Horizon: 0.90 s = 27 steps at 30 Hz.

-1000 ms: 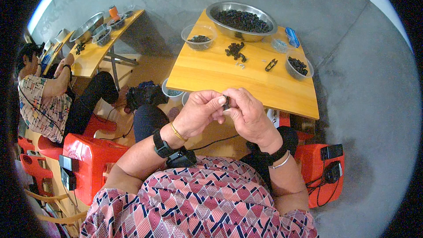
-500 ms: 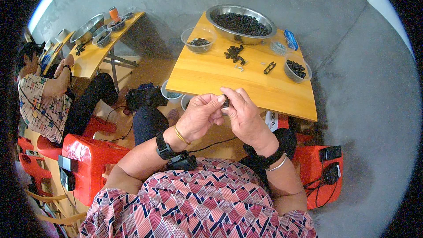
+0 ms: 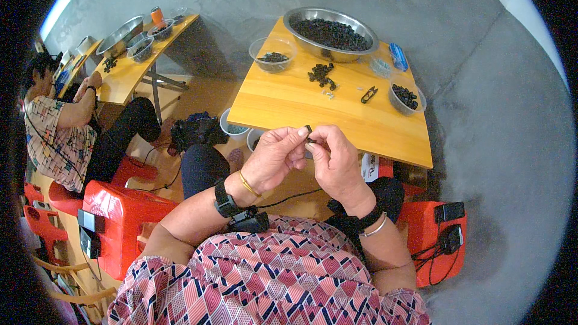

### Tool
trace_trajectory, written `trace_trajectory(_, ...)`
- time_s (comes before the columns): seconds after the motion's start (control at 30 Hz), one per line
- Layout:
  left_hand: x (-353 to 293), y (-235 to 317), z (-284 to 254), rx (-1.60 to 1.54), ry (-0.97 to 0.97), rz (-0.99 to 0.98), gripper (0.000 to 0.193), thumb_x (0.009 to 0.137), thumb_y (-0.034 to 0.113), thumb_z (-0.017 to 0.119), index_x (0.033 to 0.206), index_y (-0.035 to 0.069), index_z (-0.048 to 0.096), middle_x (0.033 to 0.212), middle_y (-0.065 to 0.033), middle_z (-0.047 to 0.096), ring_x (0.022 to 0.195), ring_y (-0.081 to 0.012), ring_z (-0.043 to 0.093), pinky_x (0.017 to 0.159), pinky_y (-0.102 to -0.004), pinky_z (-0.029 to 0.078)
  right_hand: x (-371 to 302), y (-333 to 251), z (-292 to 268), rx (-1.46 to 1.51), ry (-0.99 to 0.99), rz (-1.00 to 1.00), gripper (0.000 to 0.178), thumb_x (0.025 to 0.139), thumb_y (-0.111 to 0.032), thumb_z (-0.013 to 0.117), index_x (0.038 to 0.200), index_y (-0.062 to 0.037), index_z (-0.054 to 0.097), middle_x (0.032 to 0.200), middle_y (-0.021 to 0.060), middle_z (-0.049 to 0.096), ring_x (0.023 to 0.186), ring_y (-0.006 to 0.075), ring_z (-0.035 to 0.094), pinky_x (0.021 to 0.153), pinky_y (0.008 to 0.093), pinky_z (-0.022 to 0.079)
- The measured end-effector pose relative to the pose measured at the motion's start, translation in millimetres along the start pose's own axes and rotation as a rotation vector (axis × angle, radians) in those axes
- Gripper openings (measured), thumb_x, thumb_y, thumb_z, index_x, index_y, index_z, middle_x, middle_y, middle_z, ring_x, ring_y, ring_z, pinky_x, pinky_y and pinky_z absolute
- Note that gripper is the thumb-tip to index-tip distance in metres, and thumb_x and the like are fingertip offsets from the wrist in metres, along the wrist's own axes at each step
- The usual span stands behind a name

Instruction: Assembling small black plastic industrial components at a work table.

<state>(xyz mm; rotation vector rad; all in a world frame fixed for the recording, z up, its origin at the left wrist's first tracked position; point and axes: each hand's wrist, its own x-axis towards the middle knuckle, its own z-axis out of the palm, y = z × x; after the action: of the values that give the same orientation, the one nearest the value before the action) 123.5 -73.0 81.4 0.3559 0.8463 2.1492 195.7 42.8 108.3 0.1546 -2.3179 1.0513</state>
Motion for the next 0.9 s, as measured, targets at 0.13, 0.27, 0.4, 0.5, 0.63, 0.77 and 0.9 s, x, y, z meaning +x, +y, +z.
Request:
trace_trajectory(0.13, -0.8, 0.9, 0.9, -0.015, 0.006, -0.013, 0.02, 0.082, 0.02, 0.055, 0.067, 0.007, 0.052, 0.059, 0.0017, 0.047, 0.051, -0.0066, 0.042, 0.047, -0.0213, 0.041, 1.4, 1.6, -0.3, -0.06, -0.005, -0.1, 0.015, 0.073, 0.003, 0.053, 0.086, -0.0017, 0.046, 0.074, 0.0118, 0.05, 0.065, 0.0255, 0.052, 0.059, 0.031, 0.043)
trace_trajectory(0.27, -1.3, 0.0, 1.9, 0.002, 0.009, 0.006, 0.021, 0.084, 0.021, 0.053, 0.069, 0.006, 0.054, 0.058, 0.0011, 0.047, 0.05, -0.008, 0.042, 0.048, -0.0225, 0.04, 3.5, 1.5, -1.1, -0.17, 0.02, -0.306, 0.015, 0.073, 0.004, 0.052, 0.085, -0.0019, 0.046, 0.077, 0.0129, 0.049, 0.067, 0.0287, 0.051, 0.06, 0.0324, 0.043)
trace_trajectory(0.4, -1.9, -1.9, 2.2, -0.004, -0.026, 0.013, 0.02, 0.084, 0.021, 0.052, 0.07, 0.006, 0.055, 0.058, 0.0007, 0.048, 0.051, -0.0077, 0.044, 0.048, -0.0221, 0.041, 3.0, 6.4, -3.6, -0.139, 0.014, -0.378, 0.017, 0.072, 0.004, 0.054, 0.085, -0.0025, 0.045, 0.078, 0.0129, 0.049, 0.067, 0.0281, 0.051, 0.06, 0.0318, 0.043)
trace_trajectory(0.5, -0.9, -3.3, -0.1, 0.002, -0.055, 0.002, 0.019, 0.084, 0.021, 0.052, 0.072, 0.006, 0.055, 0.059, 0.0007, 0.049, 0.052, -0.0072, 0.044, 0.049, -0.0221, 0.041, -0.3, 6.7, -2.3, -0.004, 0.007, -0.209, 0.019, 0.071, 0.003, 0.055, 0.086, -0.0021, 0.046, 0.076, 0.0117, 0.049, 0.067, 0.0266, 0.051, 0.06, 0.031, 0.043)
trace_trajectory(0.63, -0.2, 0.5, 2.3, 0.001, -0.092, 0.003, 0.018, 0.085, 0.021, 0.05, 0.078, 0.005, 0.056, 0.062, 0.0011, 0.05, 0.052, -0.0063, 0.043, 0.049, -0.0218, 0.041, 3.5, -4.3, -7.9, 0.0, -0.052, -0.077, 0.025, 0.07, 0.004, 0.056, 0.092, -0.0017, 0.046, 0.077, 0.0116, 0.047, 0.067, 0.0251, 0.051, 0.059, 0.0301, 0.043)
trace_trajectory(0.77, 0.8, 1.1, 0.9, 0.067, -0.141, 0.022, 0.017, 0.085, 0.021, 0.05, 0.08, 0.005, 0.057, 0.063, 0.0014, 0.051, 0.052, -0.0059, 0.043, 0.049, -0.0216, 0.04, 9.4, -9.5, -13.7, -0.072, -0.13, -0.085, 0.032, 0.071, 0.003, 0.052, 0.102, -0.0006, 0.044, 0.082, 0.0136, 0.046, 0.07, 0.026, 0.048, 0.063, 0.0319, 0.041)
trace_trajectory(0.9, 3.2, 1.4, 0.5, 0.063, -0.168, 0.029, 0.017, 0.084, 0.02, 0.051, 0.08, 0.005, 0.057, 0.064, 0.0015, 0.051, 0.053, -0.0057, 0.043, 0.049, -0.0213, 0.041, 9.1, -4.9, -11.2, -0.105, -0.147, -0.166, 0.033, 0.073, 0.002, 0.049, 0.104, 0.0009, 0.042, 0.084, 0.0153, 0.045, 0.072, 0.0287, 0.047, 0.066, 0.0342, 0.04)
